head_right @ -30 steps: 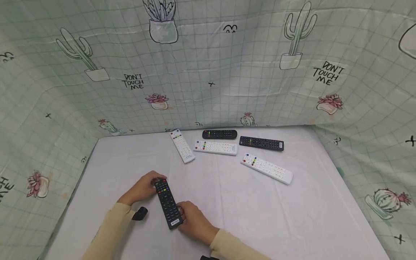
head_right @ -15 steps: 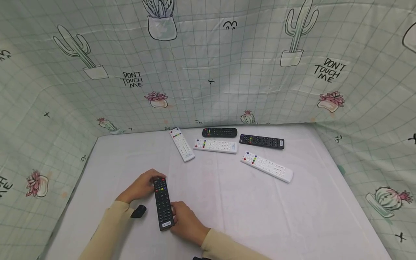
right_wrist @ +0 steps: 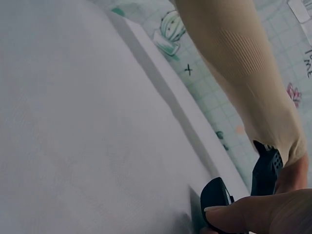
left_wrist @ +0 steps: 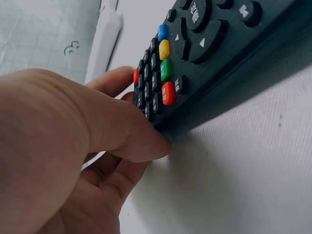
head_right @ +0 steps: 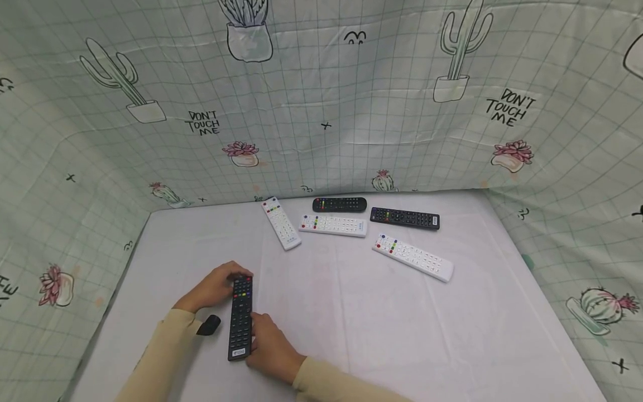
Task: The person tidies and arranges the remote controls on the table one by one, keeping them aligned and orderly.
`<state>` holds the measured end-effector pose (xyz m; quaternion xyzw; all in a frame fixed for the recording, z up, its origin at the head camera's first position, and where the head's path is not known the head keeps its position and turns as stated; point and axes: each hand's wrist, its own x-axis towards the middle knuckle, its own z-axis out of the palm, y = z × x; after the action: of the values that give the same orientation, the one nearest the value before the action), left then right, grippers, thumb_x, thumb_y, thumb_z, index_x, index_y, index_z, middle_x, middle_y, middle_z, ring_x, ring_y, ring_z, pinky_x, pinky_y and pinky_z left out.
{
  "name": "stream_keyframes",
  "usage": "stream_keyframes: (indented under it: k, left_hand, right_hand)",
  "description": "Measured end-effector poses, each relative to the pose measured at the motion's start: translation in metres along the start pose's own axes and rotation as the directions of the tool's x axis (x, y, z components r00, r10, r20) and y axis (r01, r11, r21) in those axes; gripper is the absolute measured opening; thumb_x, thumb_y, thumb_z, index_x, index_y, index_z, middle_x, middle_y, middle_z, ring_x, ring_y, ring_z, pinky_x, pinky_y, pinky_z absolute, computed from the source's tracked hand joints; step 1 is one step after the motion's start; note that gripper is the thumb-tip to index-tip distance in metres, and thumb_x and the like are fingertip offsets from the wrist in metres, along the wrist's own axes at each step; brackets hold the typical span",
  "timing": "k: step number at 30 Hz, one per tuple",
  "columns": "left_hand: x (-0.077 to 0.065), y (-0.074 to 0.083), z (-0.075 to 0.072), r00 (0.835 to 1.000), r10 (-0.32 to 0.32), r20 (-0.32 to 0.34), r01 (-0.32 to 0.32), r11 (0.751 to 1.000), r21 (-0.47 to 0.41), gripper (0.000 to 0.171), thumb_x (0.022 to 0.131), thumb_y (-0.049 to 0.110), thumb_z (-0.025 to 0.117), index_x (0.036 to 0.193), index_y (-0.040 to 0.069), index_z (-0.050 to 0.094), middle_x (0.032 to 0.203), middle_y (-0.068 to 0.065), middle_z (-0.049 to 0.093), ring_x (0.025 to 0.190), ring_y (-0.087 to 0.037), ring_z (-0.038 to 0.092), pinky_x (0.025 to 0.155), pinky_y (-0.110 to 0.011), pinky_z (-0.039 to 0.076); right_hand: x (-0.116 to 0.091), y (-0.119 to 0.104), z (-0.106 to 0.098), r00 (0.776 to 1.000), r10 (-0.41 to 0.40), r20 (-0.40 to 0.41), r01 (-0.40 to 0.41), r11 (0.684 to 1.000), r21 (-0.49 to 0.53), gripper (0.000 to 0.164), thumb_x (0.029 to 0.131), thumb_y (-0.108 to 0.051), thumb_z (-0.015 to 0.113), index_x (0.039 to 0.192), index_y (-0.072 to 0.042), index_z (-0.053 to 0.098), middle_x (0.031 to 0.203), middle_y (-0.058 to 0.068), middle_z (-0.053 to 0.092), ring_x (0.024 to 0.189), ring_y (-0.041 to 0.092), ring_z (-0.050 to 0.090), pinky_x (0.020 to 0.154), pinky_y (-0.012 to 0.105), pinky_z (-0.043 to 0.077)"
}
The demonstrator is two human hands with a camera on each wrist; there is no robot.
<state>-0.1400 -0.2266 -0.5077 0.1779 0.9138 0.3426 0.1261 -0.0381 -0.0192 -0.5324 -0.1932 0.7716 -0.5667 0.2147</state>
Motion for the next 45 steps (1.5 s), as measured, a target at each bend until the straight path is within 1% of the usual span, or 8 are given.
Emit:
stream_keyframes:
  k: [11, 15, 22, 27, 31, 38, 41, 45]
  left_hand:
    - [-0.002, -0.005, -0.005, 1.000, -0.009, 0.009, 0.009, 1.000, 0.000, 0.056, 0.075, -0.030, 0.056, 0.121, -0.001, 0.073, 0.115, -0.014, 0.069, 0.114, -0.037, 0.064, 0.104, -0.060, 0.050]
    - [-0.001, -0.006, -0.006, 1.000, -0.028, 0.013, 0.028, 1.000, -0.007, 0.056, 0.077, -0.030, 0.055, 0.121, -0.001, 0.073, 0.117, -0.015, 0.069, 0.117, -0.037, 0.063, 0.106, -0.059, 0.049]
    - [-0.003, -0.007, -0.009, 0.999, -0.041, 0.010, 0.041, 0.999, 0.002, 0.050, 0.079, -0.028, 0.062, 0.120, -0.001, 0.074, 0.116, -0.014, 0.070, 0.115, -0.037, 0.063, 0.106, -0.060, 0.050]
    - [-0.002, -0.008, -0.008, 0.999, -0.046, 0.000, 0.046, 0.999, 0.000, 0.054, 0.078, -0.030, 0.059, 0.121, -0.001, 0.073, 0.117, -0.015, 0.070, 0.118, -0.038, 0.063, 0.108, -0.061, 0.048]
    - [-0.003, -0.008, -0.008, 0.998, -0.057, -0.004, 0.057, 0.998, -0.003, 0.054, 0.078, -0.030, 0.059, 0.121, -0.001, 0.073, 0.118, -0.015, 0.070, 0.120, -0.039, 0.063, 0.109, -0.061, 0.047]
    - [-0.005, -0.007, -0.006, 0.998, -0.067, -0.018, 0.068, 0.998, 0.007, 0.053, 0.079, -0.030, 0.059, 0.121, 0.000, 0.073, 0.119, -0.014, 0.070, 0.121, -0.039, 0.063, 0.109, -0.060, 0.048]
    - [-0.005, -0.006, -0.005, 0.997, -0.064, -0.032, 0.065, 0.998, 0.024, 0.054, 0.079, -0.029, 0.057, 0.122, 0.000, 0.073, 0.118, -0.014, 0.069, 0.119, -0.038, 0.063, 0.108, -0.059, 0.049]
    - [-0.004, 0.000, -0.006, 0.997, -0.063, -0.045, 0.065, 0.997, 0.037, 0.054, 0.081, -0.027, 0.054, 0.125, 0.000, 0.072, 0.122, -0.014, 0.068, 0.120, -0.037, 0.062, 0.107, -0.059, 0.050]
  right_hand:
    - [0.008, -0.006, 0.011, 0.999, 0.001, -0.032, -0.001, 1.000, -0.009, 0.091, 0.062, 0.023, 0.079, 0.146, 0.015, 0.044, 0.095, 0.000, 0.052, 0.070, -0.001, 0.057, 0.063, 0.016, 0.054]
    - [0.011, -0.008, 0.016, 0.999, 0.025, -0.028, -0.026, 1.000, -0.017, 0.093, 0.064, 0.021, 0.082, 0.148, 0.015, 0.043, 0.096, -0.001, 0.051, 0.070, -0.001, 0.057, 0.062, 0.016, 0.053]
    - [0.016, -0.012, 0.022, 0.998, 0.059, -0.004, -0.059, 0.998, 0.014, 0.097, 0.066, 0.021, 0.083, 0.151, 0.018, 0.037, 0.101, 0.003, 0.054, 0.069, 0.000, 0.057, 0.062, 0.017, 0.055]
    - [0.019, -0.013, 0.024, 0.997, 0.073, 0.002, -0.073, 0.997, 0.033, 0.097, 0.067, 0.022, 0.082, 0.152, 0.020, 0.034, 0.103, 0.007, 0.055, 0.070, 0.002, 0.057, 0.062, 0.017, 0.055]
    - [0.019, -0.013, 0.024, 0.996, 0.090, 0.011, -0.091, 0.995, 0.044, 0.098, 0.067, 0.022, 0.082, 0.153, 0.019, 0.034, 0.102, 0.006, 0.054, 0.070, 0.003, 0.058, 0.061, 0.018, 0.055]
    - [0.013, -0.014, 0.017, 0.996, 0.082, 0.027, -0.082, 0.997, 0.002, 0.096, 0.069, 0.016, 0.085, 0.152, 0.018, 0.038, 0.100, 0.002, 0.054, 0.071, 0.000, 0.059, 0.062, 0.017, 0.054]
    - [0.009, -0.013, 0.007, 0.996, 0.086, 0.019, -0.085, 0.996, -0.012, 0.095, 0.069, 0.013, 0.087, 0.151, 0.018, 0.039, 0.102, 0.001, 0.055, 0.073, 0.001, 0.060, 0.065, 0.019, 0.053]
    - [0.005, -0.008, -0.010, 0.996, 0.094, -0.004, -0.093, 0.996, 0.010, 0.091, 0.071, 0.012, 0.087, 0.150, 0.018, 0.040, 0.104, 0.002, 0.055, 0.080, 0.004, 0.061, 0.071, 0.020, 0.054]
